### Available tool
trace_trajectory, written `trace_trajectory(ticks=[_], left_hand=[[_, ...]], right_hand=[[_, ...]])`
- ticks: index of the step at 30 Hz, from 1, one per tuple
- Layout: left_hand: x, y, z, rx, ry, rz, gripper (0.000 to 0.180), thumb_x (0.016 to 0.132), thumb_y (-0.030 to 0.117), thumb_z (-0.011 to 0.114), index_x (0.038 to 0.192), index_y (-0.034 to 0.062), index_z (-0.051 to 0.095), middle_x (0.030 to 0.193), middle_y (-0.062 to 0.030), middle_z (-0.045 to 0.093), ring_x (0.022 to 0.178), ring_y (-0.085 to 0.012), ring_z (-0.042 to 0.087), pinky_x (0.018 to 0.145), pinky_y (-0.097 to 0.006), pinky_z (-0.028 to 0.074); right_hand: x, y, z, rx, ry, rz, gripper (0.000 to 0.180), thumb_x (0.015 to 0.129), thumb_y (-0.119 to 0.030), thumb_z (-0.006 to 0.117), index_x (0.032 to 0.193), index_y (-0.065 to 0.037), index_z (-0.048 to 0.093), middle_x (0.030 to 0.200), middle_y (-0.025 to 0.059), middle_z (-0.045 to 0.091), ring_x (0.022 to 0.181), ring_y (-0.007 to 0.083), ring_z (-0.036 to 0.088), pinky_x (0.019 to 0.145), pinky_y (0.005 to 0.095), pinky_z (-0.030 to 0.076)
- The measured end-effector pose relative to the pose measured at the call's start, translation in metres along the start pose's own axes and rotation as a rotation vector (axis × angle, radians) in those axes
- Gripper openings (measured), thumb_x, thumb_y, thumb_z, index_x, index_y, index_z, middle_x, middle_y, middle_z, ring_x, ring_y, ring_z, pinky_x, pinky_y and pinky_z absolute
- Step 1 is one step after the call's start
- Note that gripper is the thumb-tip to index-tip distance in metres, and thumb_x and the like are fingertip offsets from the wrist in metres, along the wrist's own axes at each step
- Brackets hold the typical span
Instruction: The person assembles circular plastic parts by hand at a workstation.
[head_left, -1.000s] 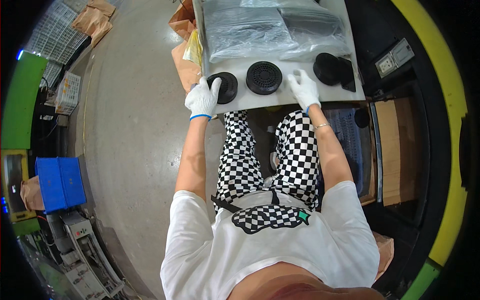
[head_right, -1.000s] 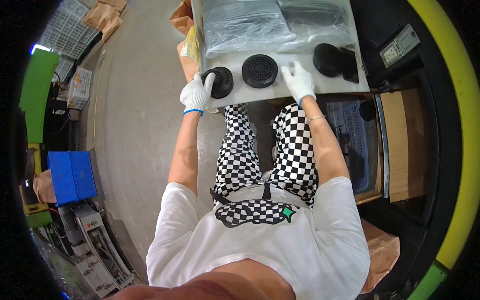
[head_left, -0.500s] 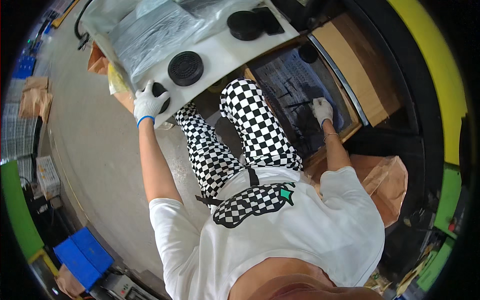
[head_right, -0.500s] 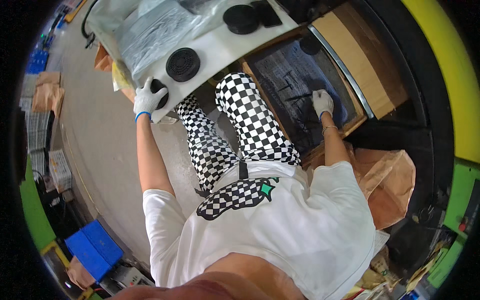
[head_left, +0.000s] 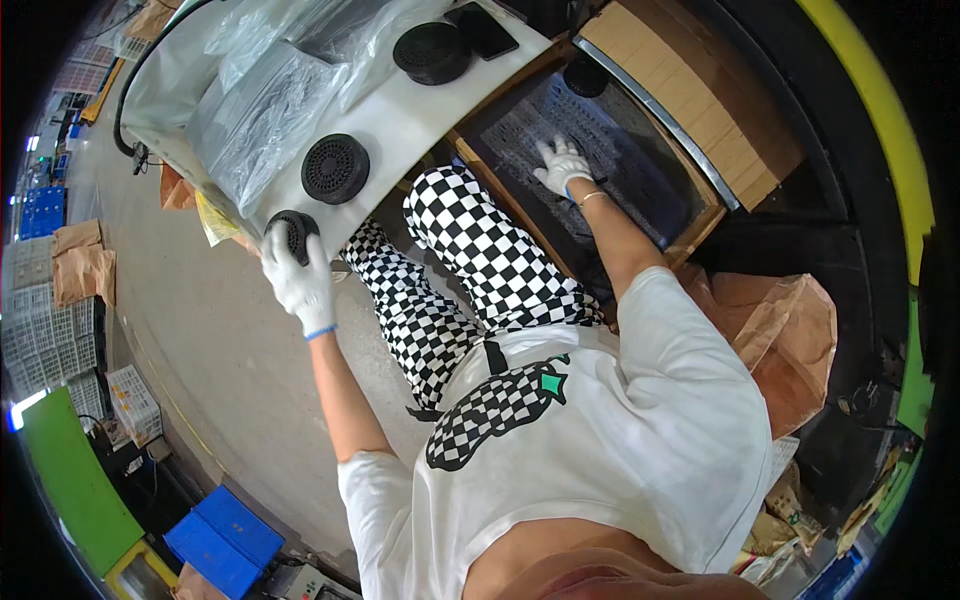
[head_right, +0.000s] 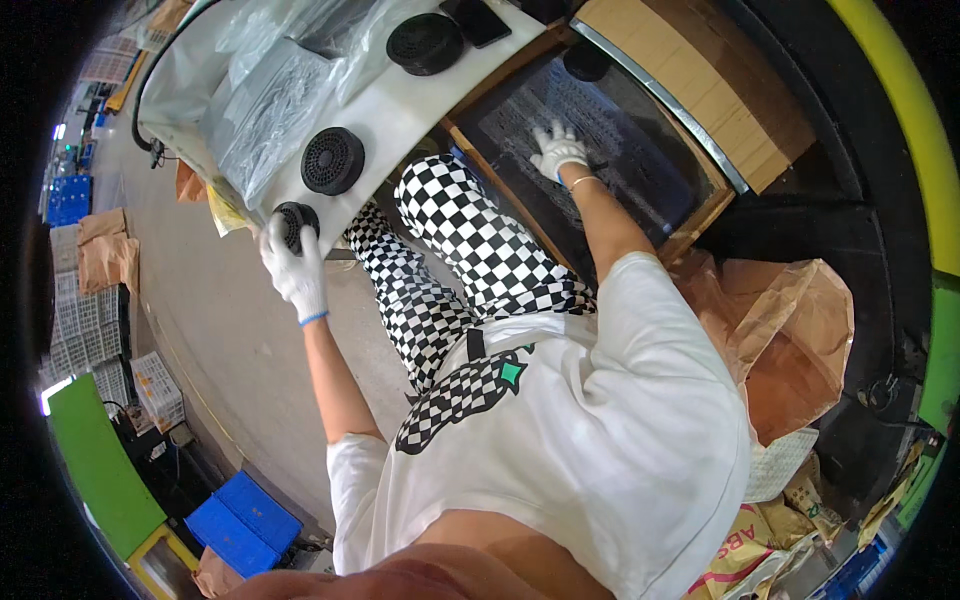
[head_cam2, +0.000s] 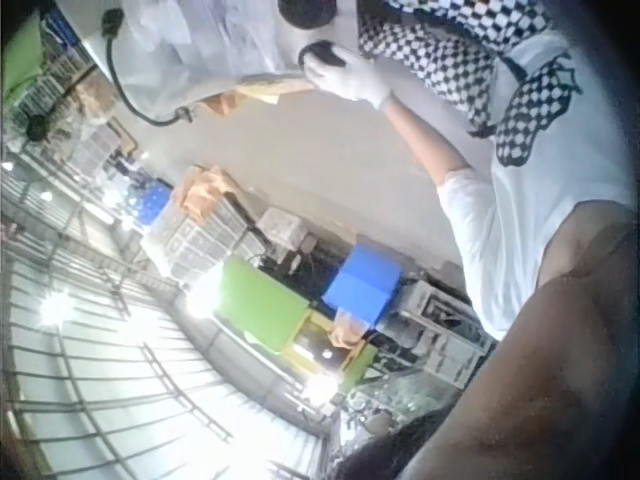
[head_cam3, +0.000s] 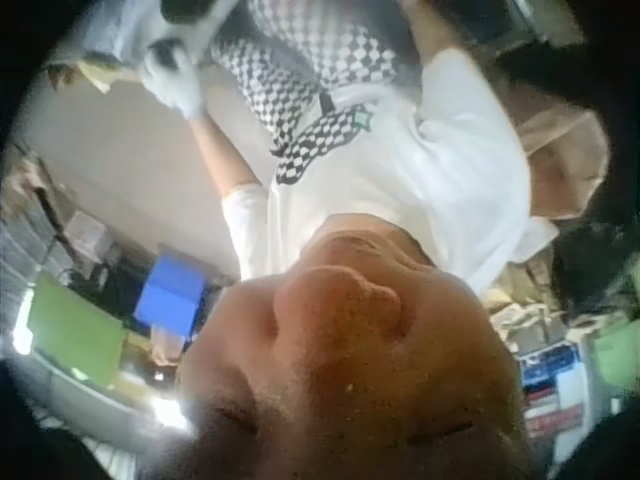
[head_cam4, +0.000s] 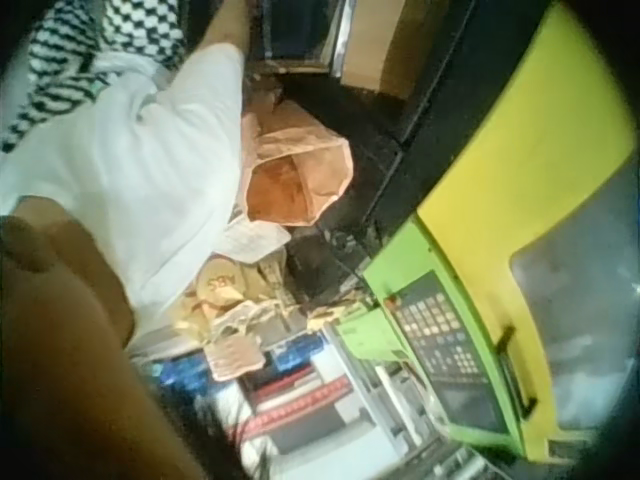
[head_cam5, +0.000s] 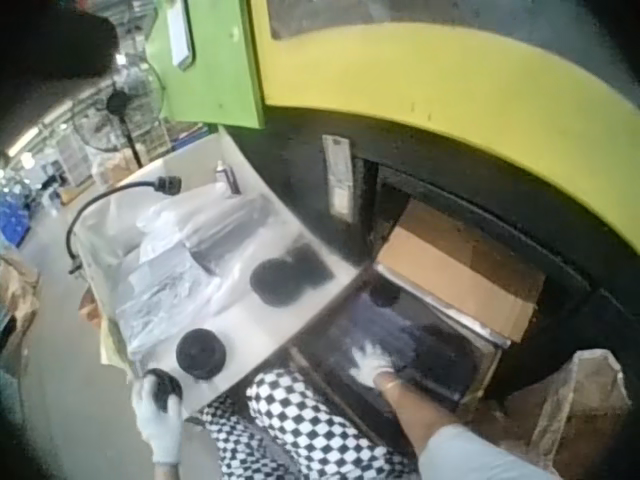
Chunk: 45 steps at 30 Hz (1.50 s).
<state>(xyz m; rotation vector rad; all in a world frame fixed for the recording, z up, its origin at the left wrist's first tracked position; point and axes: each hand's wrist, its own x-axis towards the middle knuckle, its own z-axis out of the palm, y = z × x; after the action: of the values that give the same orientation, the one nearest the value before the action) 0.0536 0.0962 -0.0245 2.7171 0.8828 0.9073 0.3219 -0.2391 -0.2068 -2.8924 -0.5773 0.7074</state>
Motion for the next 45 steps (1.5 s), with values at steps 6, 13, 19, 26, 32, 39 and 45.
trace_trajectory(ticks=[6, 13, 19, 26, 32, 39, 45], left_hand=[[-0.105, 0.040, 0.003, -0.217, -0.269, 0.172, 0.040, 0.080, 0.011, 0.067, 0.119, 0.0090, 0.057, 0.117, -0.0149, 0.058, 0.108, -0.0329, 0.057, 0.092, -0.041, 0.047], [-0.182, 0.043, 0.029, -0.450, -0.602, -0.093, 0.034, 0.083, 0.013, 0.063, 0.116, 0.0043, 0.058, 0.118, -0.0190, 0.058, 0.105, -0.0354, 0.058, 0.089, -0.041, 0.048], [-0.196, 0.038, 0.041, -0.434, -0.530, -0.156, 0.031, 0.084, 0.016, 0.060, 0.114, 0.0053, 0.061, 0.116, -0.0153, 0.059, 0.103, -0.0298, 0.059, 0.090, -0.037, 0.048], [-0.196, 0.037, 0.040, -0.449, -0.549, -0.175, 0.028, 0.086, 0.016, 0.059, 0.113, 0.0079, 0.060, 0.111, -0.0152, 0.060, 0.099, -0.0311, 0.060, 0.087, -0.039, 0.048], [-0.193, 0.040, 0.039, -0.551, -0.552, -0.217, 0.027, 0.087, 0.012, 0.060, 0.113, 0.0069, 0.060, 0.111, -0.0149, 0.060, 0.091, -0.0261, 0.063, 0.081, -0.034, 0.052], [-0.192, 0.041, 0.037, -0.535, -0.547, -0.235, 0.025, 0.087, 0.011, 0.059, 0.112, 0.0042, 0.061, 0.112, -0.0153, 0.060, 0.087, -0.0226, 0.066, 0.080, -0.032, 0.054], [-0.195, 0.041, 0.040, -0.567, -0.536, -0.241, 0.029, 0.086, 0.016, 0.061, 0.113, 0.0032, 0.061, 0.108, -0.0149, 0.062, 0.088, -0.0246, 0.063, 0.080, -0.034, 0.051]], right_hand=[[-0.050, -0.024, 0.038, -0.192, 0.108, -0.176, 0.025, 0.089, -0.022, 0.051, 0.108, -0.008, 0.059, 0.120, 0.0169, 0.052, 0.109, 0.0342, 0.056, 0.088, 0.0470, 0.047], [-0.123, 0.011, 0.011, 0.179, 0.145, -0.126, 0.043, 0.088, -0.044, 0.050, 0.077, -0.006, 0.067, 0.090, 0.0209, 0.067, 0.088, 0.0380, 0.064, 0.082, 0.0482, 0.050], [-0.110, 0.054, 0.014, 0.092, 0.130, 0.401, 0.075, 0.087, -0.061, 0.048, 0.145, -0.016, 0.034, 0.153, 0.0182, 0.025, 0.138, 0.0451, 0.025, 0.104, 0.0563, 0.034], [-0.112, 0.002, 0.031, -0.041, -0.107, 0.282, 0.055, 0.086, -0.043, 0.060, 0.130, -0.013, 0.048, 0.149, 0.0166, 0.032, 0.135, 0.0406, 0.033, 0.099, 0.0528, 0.041], [-0.144, 0.036, 0.037, -0.126, -0.226, 0.093, 0.037, 0.084, -0.028, 0.059, 0.117, -0.010, 0.057, 0.124, 0.0148, 0.055, 0.119, 0.0333, 0.052, 0.096, 0.0477, 0.045], [-0.178, 0.016, 0.018, -0.101, 0.131, -0.118, 0.039, 0.086, -0.028, 0.058, 0.121, -0.010, 0.056, 0.128, 0.0156, 0.053, 0.118, 0.0357, 0.050, 0.094, 0.0493, 0.042], [-0.166, 0.039, 0.034, -0.215, -0.139, -0.362, 0.032, 0.081, -0.019, 0.060, 0.113, -0.015, 0.065, 0.124, 0.0123, 0.056, 0.116, 0.0317, 0.051, 0.094, 0.0441, 0.043]])
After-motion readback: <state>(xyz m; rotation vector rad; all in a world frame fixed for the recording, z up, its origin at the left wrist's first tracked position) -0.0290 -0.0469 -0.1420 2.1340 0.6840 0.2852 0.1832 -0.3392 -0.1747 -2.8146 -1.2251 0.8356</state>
